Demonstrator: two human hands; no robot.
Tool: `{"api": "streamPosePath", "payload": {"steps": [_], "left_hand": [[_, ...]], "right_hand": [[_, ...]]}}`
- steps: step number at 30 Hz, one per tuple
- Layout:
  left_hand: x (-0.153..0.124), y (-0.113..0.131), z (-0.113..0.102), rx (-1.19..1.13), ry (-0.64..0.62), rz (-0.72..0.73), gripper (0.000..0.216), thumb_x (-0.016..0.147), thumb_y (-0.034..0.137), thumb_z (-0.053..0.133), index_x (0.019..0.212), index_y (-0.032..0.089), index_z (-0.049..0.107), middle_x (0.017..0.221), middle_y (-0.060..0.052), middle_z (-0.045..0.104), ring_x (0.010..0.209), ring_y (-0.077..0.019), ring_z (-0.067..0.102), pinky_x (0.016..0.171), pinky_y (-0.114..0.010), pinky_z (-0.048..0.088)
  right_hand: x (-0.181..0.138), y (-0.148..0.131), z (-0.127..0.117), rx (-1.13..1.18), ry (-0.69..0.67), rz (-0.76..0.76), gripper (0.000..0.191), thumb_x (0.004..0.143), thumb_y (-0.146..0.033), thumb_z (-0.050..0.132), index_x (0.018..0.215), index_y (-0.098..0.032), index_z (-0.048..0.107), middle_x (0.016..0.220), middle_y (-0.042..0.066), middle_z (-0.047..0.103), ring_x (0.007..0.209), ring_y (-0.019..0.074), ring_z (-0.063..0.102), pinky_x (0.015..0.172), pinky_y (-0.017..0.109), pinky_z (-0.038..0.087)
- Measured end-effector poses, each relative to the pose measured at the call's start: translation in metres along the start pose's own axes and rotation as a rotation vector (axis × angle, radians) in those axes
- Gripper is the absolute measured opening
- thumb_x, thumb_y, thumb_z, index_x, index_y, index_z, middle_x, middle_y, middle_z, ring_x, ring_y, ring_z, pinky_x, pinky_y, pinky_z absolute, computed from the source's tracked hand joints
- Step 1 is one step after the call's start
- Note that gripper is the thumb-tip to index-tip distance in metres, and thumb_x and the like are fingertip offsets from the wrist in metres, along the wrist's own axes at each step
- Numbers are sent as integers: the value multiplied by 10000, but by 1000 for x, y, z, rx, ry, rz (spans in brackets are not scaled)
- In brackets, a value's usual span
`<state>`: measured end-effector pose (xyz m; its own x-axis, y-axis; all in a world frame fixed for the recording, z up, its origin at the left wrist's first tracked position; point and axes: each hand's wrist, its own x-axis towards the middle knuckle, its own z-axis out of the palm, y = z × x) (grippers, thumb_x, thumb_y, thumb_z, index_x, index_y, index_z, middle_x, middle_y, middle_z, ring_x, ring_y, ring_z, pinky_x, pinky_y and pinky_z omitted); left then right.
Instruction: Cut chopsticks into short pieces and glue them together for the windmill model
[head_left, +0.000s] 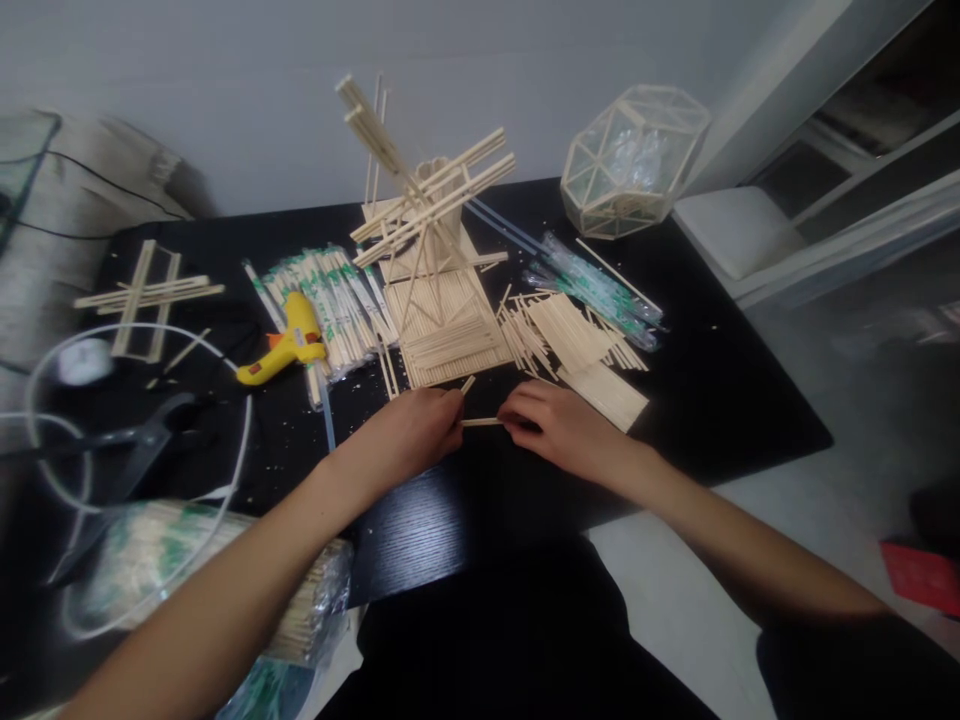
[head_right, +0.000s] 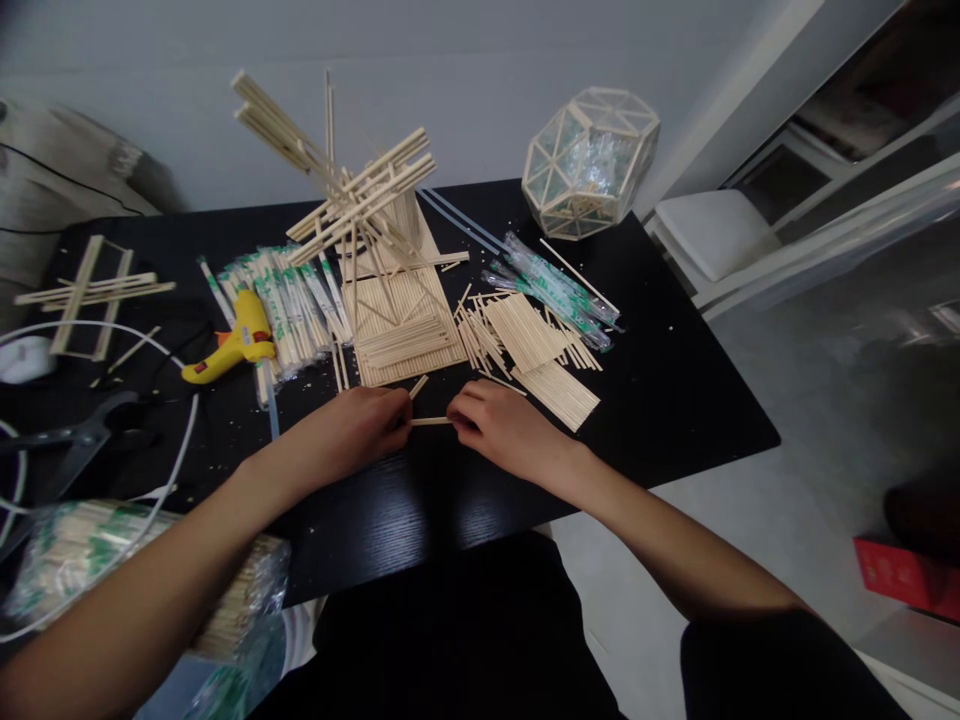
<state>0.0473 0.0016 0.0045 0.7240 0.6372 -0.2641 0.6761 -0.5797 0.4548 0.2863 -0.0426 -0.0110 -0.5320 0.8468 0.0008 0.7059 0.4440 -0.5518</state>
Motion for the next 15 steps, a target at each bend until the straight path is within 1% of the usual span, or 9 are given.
{"api": "streamPosePath", "payload": {"steps": [5, 9, 15], "left_hand": [[0, 0, 1, 49, 4, 19, 107, 950, 172, 508, 899, 152, 599, 822, -64, 669, 728, -187, 642, 659, -310, 429], [1, 2, 1, 93, 0, 4, 97, 945, 178, 520, 899, 148, 599, 846, -75, 680, 741, -198, 655, 653, -311, 428], [0, 1, 2, 114, 2, 0, 86, 941, 176, 525, 906, 145, 598, 850, -79, 688, 758, -213, 670, 651, -316, 438]], "right_hand": [[6, -5, 2, 2, -6, 15, 74, 915, -89, 679, 896, -159, 694, 920, 48, 659, 857, 179, 627, 805, 314, 501], [14, -12, 7, -2, -17, -19, 77, 913, -78, 671, 879, -146, 680, 901, 52, 644, 839, 177, 611, 783, 310, 488], [22, -16, 12, 6, -12, -52, 126, 919, -69, 641, 839, -166, 642, 886, 44, 636, 851, 185, 599, 784, 319, 484]]}}
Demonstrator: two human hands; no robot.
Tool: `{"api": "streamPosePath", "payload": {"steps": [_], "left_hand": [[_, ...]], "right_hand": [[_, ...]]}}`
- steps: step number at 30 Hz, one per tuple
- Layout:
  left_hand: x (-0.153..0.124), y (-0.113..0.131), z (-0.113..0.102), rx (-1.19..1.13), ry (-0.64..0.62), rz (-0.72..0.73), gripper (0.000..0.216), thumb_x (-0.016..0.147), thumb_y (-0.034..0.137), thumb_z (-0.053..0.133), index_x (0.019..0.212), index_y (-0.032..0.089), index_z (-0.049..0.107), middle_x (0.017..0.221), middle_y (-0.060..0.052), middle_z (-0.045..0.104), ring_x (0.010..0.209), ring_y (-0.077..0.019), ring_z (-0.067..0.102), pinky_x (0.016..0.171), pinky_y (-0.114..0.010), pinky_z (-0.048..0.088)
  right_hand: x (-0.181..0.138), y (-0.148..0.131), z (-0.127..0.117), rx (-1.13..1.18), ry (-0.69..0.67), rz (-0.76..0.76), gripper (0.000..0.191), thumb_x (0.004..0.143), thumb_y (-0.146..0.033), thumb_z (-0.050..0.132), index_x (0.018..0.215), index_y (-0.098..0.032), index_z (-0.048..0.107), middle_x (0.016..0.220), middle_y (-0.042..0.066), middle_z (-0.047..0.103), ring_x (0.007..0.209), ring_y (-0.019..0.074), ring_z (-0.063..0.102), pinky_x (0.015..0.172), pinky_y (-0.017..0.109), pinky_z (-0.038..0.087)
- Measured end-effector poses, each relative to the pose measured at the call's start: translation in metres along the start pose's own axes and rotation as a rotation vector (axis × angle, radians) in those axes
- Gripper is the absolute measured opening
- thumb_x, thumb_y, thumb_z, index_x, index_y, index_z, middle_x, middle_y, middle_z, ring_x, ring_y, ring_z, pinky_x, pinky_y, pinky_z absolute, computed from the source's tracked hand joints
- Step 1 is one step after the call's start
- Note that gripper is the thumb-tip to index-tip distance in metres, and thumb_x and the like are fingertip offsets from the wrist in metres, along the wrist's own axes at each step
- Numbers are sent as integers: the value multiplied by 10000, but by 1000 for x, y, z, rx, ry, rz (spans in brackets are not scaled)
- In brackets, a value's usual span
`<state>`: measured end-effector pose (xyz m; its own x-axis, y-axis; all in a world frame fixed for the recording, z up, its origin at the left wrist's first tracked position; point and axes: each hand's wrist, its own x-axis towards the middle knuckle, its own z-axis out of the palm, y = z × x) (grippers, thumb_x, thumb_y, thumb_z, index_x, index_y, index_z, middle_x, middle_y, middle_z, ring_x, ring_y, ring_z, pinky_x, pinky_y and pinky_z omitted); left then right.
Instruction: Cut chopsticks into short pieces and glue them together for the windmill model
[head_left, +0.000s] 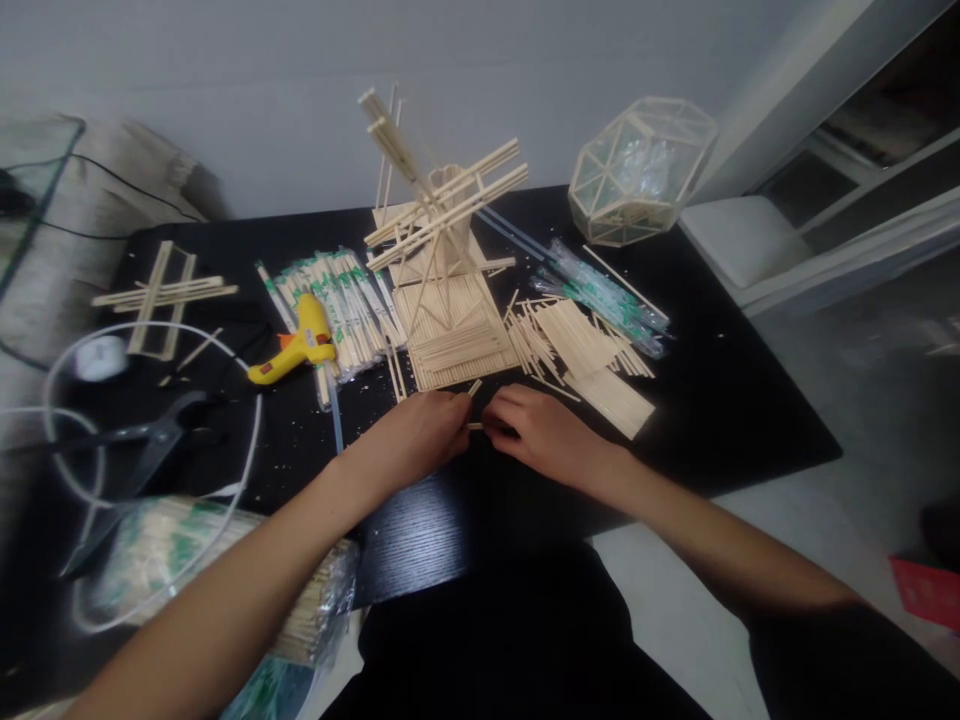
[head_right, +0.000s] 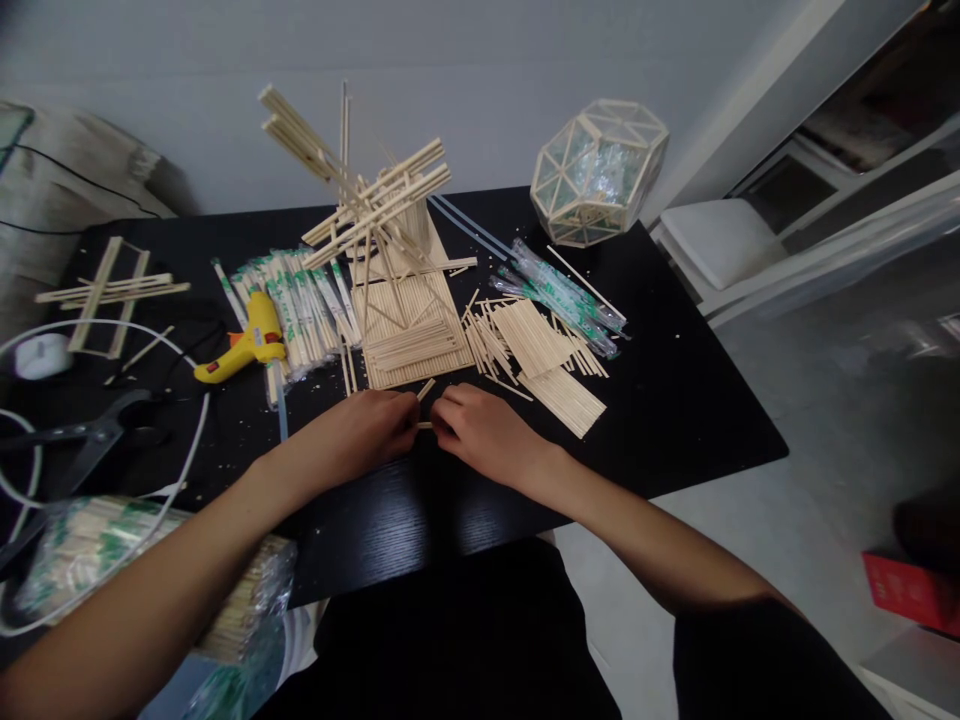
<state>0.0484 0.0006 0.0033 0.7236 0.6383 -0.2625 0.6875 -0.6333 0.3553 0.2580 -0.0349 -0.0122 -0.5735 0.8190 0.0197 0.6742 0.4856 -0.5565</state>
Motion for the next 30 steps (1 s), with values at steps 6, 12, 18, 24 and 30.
{"api": "streamPosePath", "payload": {"steps": [6, 12, 18, 24, 30], "left_hand": [[1, 2, -1, 11, 4, -10, 66, 926, 162, 551, 906, 145, 611, 840, -78, 686, 763, -227, 673, 659, -326, 451], [1, 4, -1, 13, 20, 5, 65, 945, 205, 574, 907, 160, 601, 879, -71, 673, 810, -237, 668, 706, -343, 486], [1, 6, 0, 31, 66, 60, 41, 934, 147, 558, 915, 159, 593, 993, -85, 645, 882, -223, 651, 780, -341, 516], [1, 9, 0, 28, 37, 54, 55, 933, 113, 545, 945, 138, 593, 985, -93, 638, 863, -216, 650, 784, -347, 522], [0, 9, 0, 42, 61, 85, 67, 936, 100, 546, 930, 134, 603, 953, -86, 640, 817, -200, 643, 734, -325, 510]], "right_hand": [[-1, 0, 0, 5, 8, 2, 127, 922, -69, 636, 840, -167, 636, 890, 48, 637, 864, 191, 599, 794, 325, 489], [-1, -1, -1, 11, -9, 14, 111, 918, -77, 646, 845, -160, 638, 896, 50, 634, 867, 194, 599, 793, 328, 486], [0, -2, 0, -4, -13, 29, 103, 919, -79, 632, 848, -152, 638, 889, 61, 634, 853, 199, 591, 776, 336, 485], [0, -2, 0, 0, -10, 29, 98, 918, -72, 620, 864, -152, 641, 902, 67, 644, 863, 202, 597, 789, 343, 491], [0, -2, 1, -11, -10, 27, 93, 924, -84, 631, 863, -153, 637, 902, 67, 643, 854, 201, 593, 776, 339, 489]]}}
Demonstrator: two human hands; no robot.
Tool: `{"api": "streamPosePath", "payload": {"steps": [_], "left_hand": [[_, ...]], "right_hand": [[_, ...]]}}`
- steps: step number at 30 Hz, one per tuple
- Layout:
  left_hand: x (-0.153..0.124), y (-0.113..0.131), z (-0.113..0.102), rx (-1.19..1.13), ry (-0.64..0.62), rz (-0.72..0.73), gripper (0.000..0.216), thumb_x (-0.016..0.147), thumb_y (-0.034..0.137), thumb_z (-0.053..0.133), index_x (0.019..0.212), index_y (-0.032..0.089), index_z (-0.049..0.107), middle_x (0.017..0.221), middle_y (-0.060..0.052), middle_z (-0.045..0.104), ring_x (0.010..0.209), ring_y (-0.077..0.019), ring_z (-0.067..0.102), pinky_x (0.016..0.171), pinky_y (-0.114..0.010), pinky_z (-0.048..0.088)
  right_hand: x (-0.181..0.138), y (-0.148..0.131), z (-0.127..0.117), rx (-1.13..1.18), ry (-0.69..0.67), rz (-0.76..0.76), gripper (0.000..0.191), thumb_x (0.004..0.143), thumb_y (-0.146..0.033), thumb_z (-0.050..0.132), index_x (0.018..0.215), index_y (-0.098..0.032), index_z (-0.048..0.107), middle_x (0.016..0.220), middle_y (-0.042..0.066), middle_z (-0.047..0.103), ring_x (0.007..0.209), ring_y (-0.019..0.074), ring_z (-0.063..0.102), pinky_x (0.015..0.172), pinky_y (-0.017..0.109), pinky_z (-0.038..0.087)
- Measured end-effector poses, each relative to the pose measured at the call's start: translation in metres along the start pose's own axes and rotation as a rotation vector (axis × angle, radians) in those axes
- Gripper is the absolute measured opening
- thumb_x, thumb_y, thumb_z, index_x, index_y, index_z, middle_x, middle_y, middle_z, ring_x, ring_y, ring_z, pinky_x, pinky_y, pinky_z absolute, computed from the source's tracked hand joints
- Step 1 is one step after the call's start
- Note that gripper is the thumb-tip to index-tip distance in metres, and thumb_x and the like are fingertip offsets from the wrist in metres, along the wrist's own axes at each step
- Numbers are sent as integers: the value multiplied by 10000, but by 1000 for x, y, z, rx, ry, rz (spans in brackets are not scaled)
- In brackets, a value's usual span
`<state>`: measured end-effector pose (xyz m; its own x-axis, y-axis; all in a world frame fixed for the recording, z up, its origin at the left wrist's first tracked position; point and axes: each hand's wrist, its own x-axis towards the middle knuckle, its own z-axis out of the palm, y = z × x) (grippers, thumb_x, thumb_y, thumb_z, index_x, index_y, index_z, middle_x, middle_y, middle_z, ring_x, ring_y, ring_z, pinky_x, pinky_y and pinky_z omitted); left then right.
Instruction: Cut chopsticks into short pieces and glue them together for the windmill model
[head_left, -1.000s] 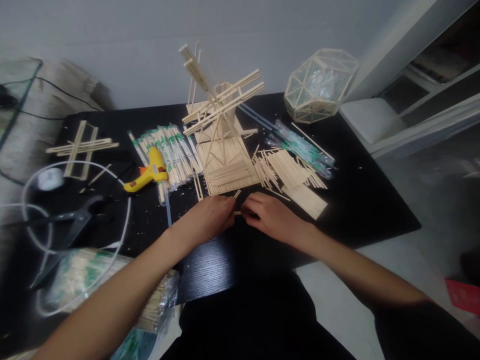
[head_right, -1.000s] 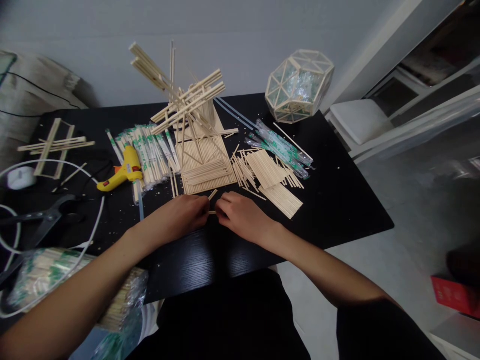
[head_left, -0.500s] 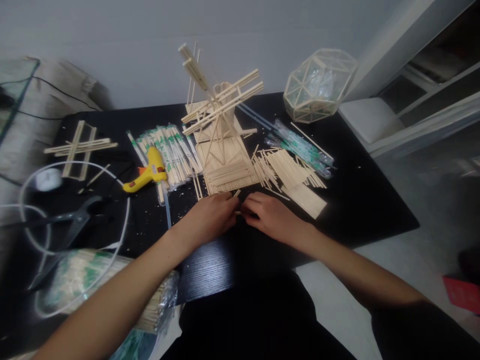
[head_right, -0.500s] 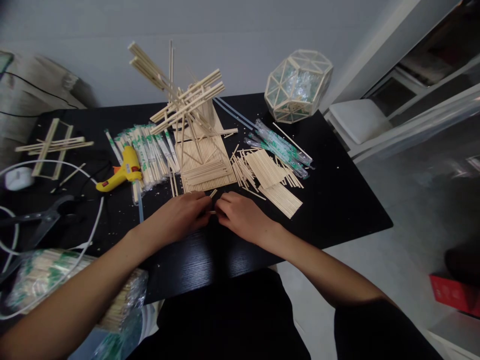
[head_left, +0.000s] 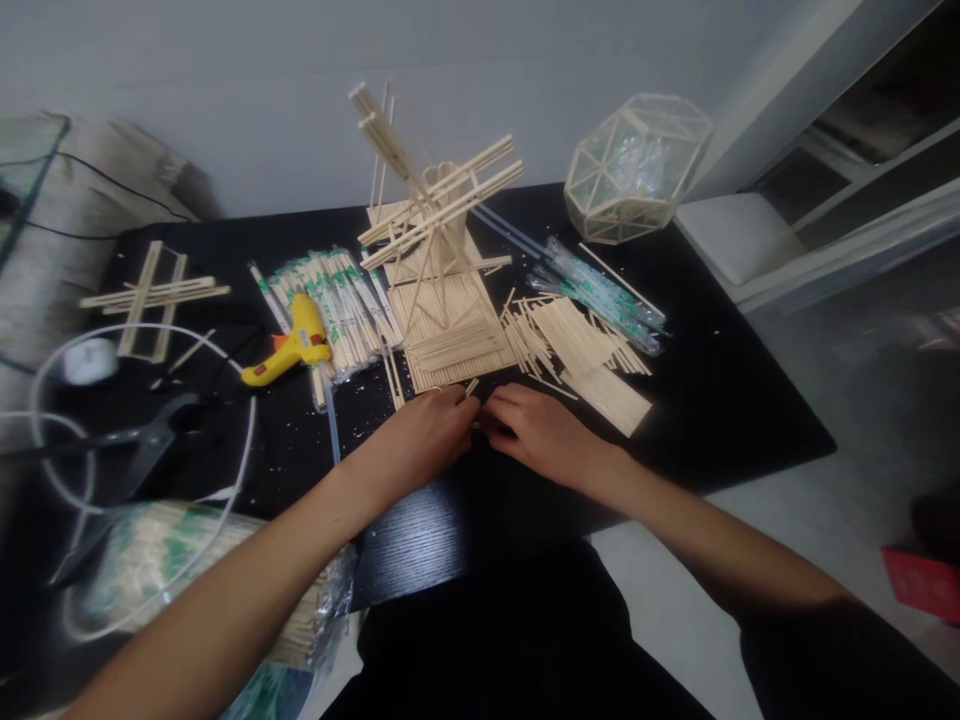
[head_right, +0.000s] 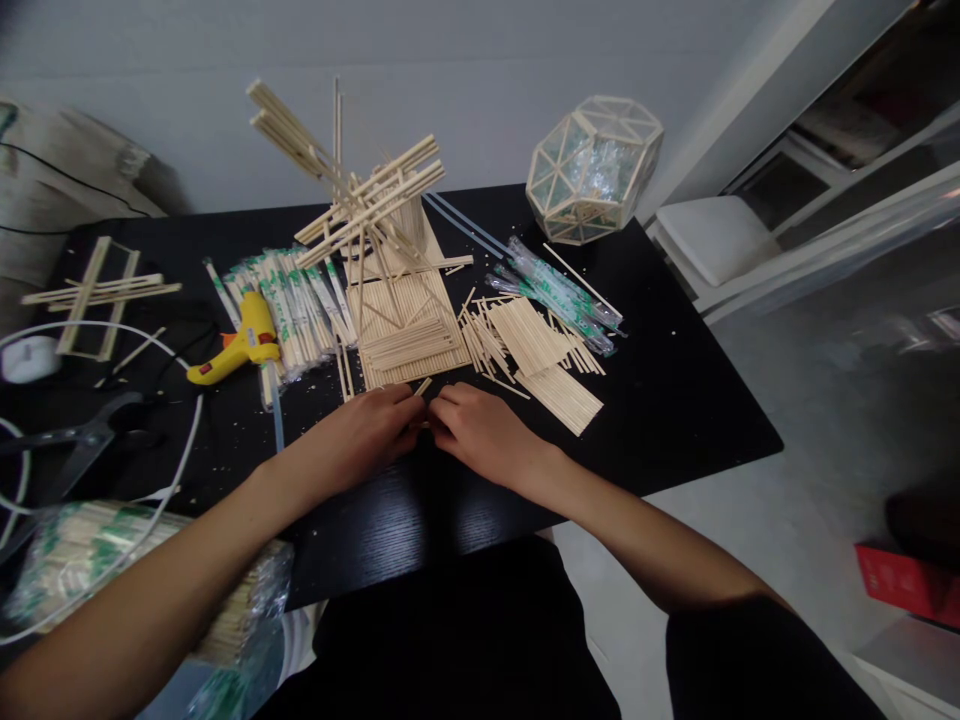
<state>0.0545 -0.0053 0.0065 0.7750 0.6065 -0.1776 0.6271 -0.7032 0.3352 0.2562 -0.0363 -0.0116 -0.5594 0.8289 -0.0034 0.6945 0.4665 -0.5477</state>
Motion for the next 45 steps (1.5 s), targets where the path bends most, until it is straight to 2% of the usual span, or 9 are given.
{"api": "streamPosePath", "payload": {"steps": [12, 26, 45], "left_hand": [[1, 4, -7, -9, -36, 0, 81, 956, 87, 556, 924, 129, 617, 950, -80, 641, 813, -200, 648, 724, -321, 513], [-1, 0, -1, -68, 52, 37, 169, 935, 30, 496, 895, 133, 623, 895, -63, 633, 755, -167, 623, 674, -285, 483], [0, -1, 1, -56, 50, 28, 168, 937, 33, 495, 900, 132, 625, 877, -66, 628, 729, -184, 620, 655, -306, 477]], "right_hand": [[0, 0, 0, -17, 3, 5, 81, 925, -88, 650, 870, -147, 638, 899, 62, 639, 855, 197, 589, 778, 331, 475], [-1, 0, -1, -6, 2, 9, 75, 934, -100, 621, 896, -155, 655, 909, 71, 656, 870, 210, 605, 788, 351, 491], [-1, -1, 0, -9, 6, 10, 71, 933, -102, 634, 893, -159, 648, 905, 65, 653, 871, 207, 605, 786, 343, 492]]}}
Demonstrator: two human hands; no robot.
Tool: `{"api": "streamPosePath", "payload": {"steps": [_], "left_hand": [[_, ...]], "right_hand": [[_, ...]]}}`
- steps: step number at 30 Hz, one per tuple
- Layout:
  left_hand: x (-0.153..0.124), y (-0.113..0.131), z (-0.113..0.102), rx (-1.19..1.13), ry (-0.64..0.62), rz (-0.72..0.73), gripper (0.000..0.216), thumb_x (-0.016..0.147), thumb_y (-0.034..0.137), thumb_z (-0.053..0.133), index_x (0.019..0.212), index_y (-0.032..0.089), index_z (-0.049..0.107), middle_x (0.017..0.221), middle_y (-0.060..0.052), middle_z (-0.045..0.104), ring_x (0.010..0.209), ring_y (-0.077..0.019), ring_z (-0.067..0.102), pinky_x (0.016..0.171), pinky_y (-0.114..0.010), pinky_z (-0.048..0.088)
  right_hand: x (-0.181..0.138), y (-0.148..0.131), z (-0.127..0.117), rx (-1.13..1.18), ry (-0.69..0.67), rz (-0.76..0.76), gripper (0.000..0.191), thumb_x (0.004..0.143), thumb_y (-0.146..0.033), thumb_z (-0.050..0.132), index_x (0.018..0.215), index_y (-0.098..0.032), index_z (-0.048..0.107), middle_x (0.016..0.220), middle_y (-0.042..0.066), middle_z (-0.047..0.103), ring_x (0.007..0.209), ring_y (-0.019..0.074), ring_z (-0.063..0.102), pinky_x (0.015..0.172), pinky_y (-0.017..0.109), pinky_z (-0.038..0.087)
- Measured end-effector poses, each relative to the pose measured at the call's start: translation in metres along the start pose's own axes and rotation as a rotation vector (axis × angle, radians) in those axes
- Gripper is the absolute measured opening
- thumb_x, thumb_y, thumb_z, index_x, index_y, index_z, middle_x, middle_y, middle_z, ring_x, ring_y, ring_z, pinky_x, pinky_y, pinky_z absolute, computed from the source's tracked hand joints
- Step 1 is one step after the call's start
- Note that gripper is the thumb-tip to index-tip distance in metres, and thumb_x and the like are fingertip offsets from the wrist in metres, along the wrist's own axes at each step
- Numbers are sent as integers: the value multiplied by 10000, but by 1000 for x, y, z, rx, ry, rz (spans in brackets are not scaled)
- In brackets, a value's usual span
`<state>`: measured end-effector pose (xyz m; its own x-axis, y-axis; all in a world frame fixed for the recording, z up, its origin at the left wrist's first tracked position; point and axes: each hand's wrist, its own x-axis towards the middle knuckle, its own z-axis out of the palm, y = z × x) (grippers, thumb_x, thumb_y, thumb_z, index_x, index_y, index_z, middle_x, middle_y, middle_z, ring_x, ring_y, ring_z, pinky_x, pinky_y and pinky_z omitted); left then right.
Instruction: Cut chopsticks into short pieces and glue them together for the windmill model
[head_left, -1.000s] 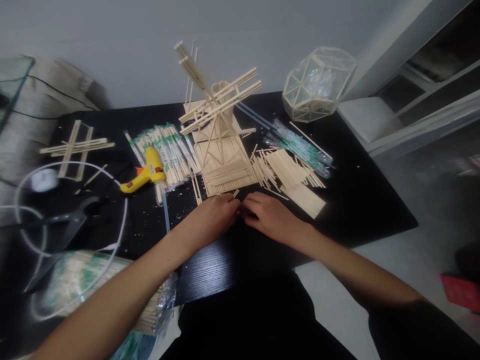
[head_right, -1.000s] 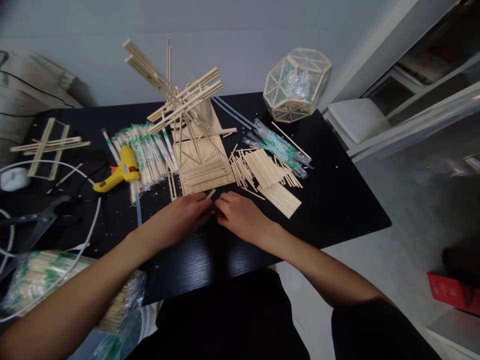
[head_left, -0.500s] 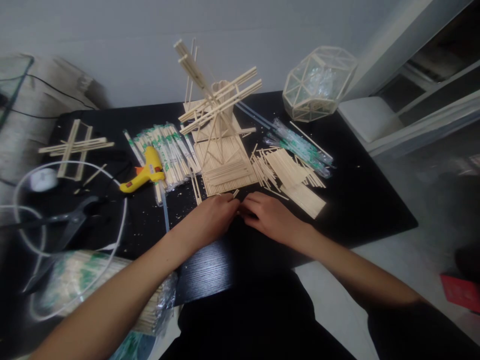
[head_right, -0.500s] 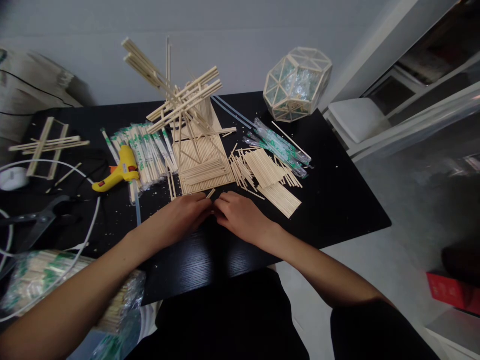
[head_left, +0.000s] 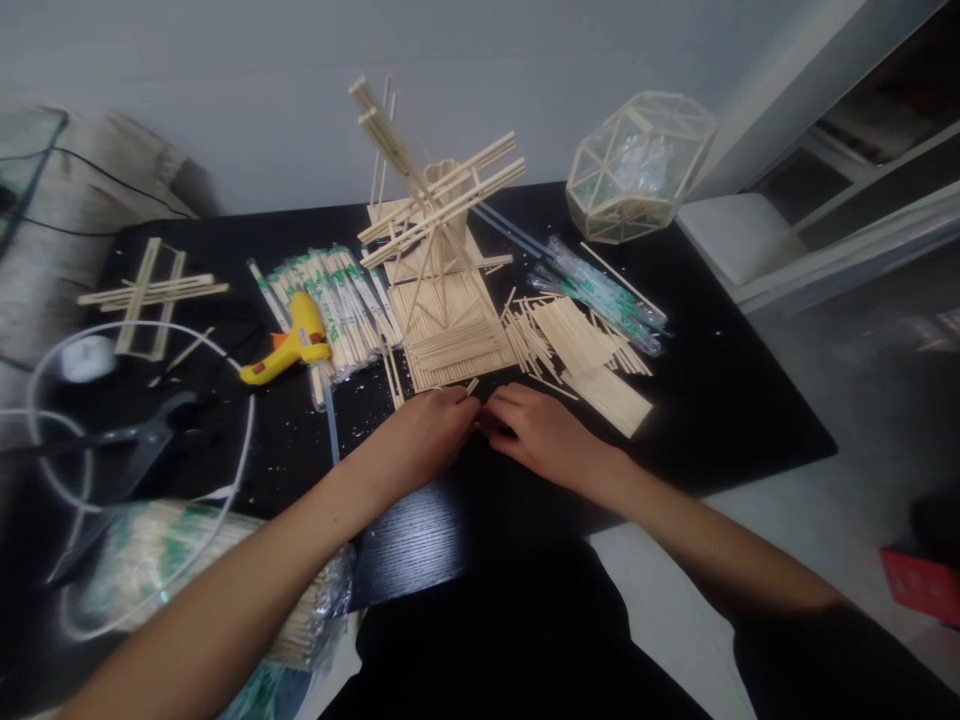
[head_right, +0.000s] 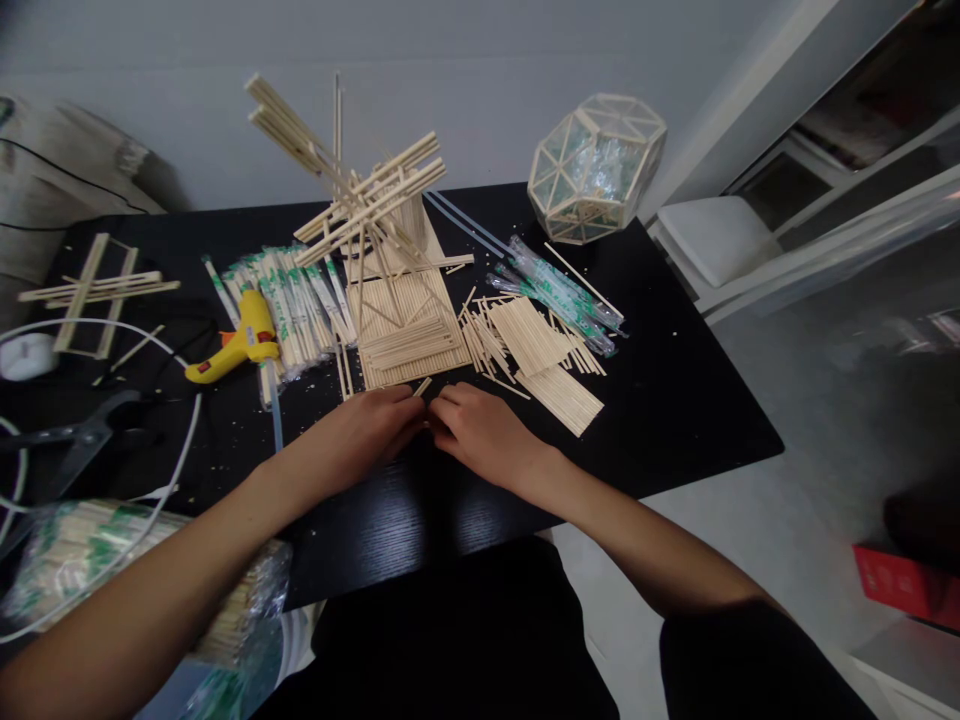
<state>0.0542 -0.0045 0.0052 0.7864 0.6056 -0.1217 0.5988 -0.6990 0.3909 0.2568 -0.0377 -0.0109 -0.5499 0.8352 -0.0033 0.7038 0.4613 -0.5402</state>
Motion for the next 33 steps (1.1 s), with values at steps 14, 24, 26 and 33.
{"api": "streamPosePath", "payload": {"steps": [14, 24, 26, 33], "left_hand": [[1, 3, -3, 40, -32, -11, 158, 949, 46, 504, 911, 120, 639, 894, -77, 642, 761, -191, 626, 669, -305, 475], [1, 4, -3, 36, -36, -15, 126, 939, 47, 538, 911, 113, 643, 892, -76, 646, 767, -198, 637, 669, -308, 479], [1, 4, -3, 27, -29, -15, 132, 939, 45, 534, 916, 113, 645, 897, -77, 648, 766, -196, 638, 667, -306, 477], [1, 3, -3, 24, -20, -1, 108, 943, 62, 550, 916, 104, 645, 896, -78, 643, 744, -186, 623, 647, -301, 459]], "right_hand": [[0, -1, 0, -15, -8, 12, 53, 938, -107, 641, 906, -145, 657, 916, 74, 651, 881, 210, 606, 798, 345, 490], [1, 1, 2, -17, 1, 0, 65, 938, -107, 638, 891, -151, 649, 913, 69, 653, 875, 210, 603, 793, 348, 496], [1, 1, 2, -17, -1, 1, 65, 941, -106, 634, 896, -149, 653, 910, 69, 653, 872, 210, 605, 794, 349, 496], [0, -1, 0, -23, 2, 4, 65, 937, -106, 637, 888, -145, 656, 900, 70, 654, 865, 207, 604, 789, 340, 493]]}}
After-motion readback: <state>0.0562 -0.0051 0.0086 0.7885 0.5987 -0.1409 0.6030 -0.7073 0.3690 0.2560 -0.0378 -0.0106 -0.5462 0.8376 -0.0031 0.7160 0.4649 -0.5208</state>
